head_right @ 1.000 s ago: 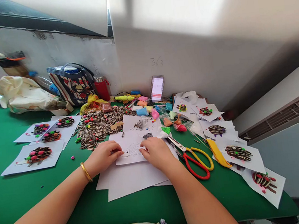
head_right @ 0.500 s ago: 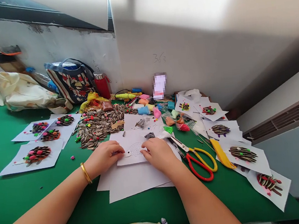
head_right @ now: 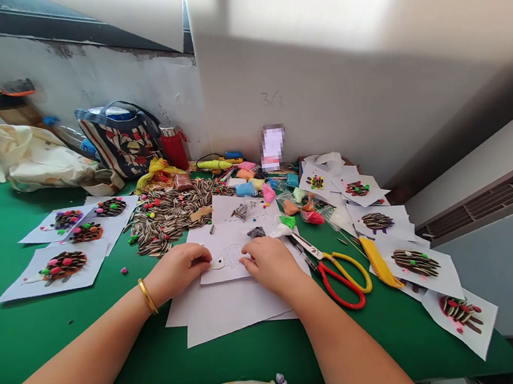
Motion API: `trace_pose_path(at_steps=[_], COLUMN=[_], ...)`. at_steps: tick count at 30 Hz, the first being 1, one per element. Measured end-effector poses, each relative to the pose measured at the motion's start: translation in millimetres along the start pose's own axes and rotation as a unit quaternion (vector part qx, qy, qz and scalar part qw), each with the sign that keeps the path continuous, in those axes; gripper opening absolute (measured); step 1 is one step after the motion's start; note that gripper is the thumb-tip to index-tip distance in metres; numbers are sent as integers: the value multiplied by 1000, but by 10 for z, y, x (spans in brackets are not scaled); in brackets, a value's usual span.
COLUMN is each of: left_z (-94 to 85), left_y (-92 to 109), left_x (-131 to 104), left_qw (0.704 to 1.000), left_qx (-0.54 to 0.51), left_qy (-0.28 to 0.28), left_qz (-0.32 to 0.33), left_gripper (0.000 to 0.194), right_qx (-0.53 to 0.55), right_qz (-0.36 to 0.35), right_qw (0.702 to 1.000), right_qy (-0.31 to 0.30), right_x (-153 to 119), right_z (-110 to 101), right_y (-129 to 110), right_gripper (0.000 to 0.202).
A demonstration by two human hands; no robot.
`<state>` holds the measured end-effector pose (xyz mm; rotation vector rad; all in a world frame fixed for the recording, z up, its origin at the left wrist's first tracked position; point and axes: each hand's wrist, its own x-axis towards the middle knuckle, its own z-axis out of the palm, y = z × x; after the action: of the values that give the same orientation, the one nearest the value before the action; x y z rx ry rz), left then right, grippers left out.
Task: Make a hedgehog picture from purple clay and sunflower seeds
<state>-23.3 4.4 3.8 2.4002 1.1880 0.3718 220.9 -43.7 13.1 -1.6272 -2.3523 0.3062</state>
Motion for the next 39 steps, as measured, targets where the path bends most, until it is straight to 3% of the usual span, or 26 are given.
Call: trace_pose_path(at_steps=[7, 19, 39], left_z=[18, 10, -75], left_y=[-7, -3, -56], left_x=[-1, 3, -13], left_qw=[999, 1000, 998], left_qx=[7, 20, -11], left_qy=[0, -3, -36], left_qz=[38, 15, 52], left_gripper=[14, 6, 20], right_qx=[-5, -3, -10], right_qz=[-3, -2, -2], right_qw=[1000, 1000, 1000], right_qy=[-6, -9, -17], right_x=[-2, -3, -2], right_z=[-12, 2, -1], right_y=[-11, -7, 3], right_gripper=[19, 20, 20])
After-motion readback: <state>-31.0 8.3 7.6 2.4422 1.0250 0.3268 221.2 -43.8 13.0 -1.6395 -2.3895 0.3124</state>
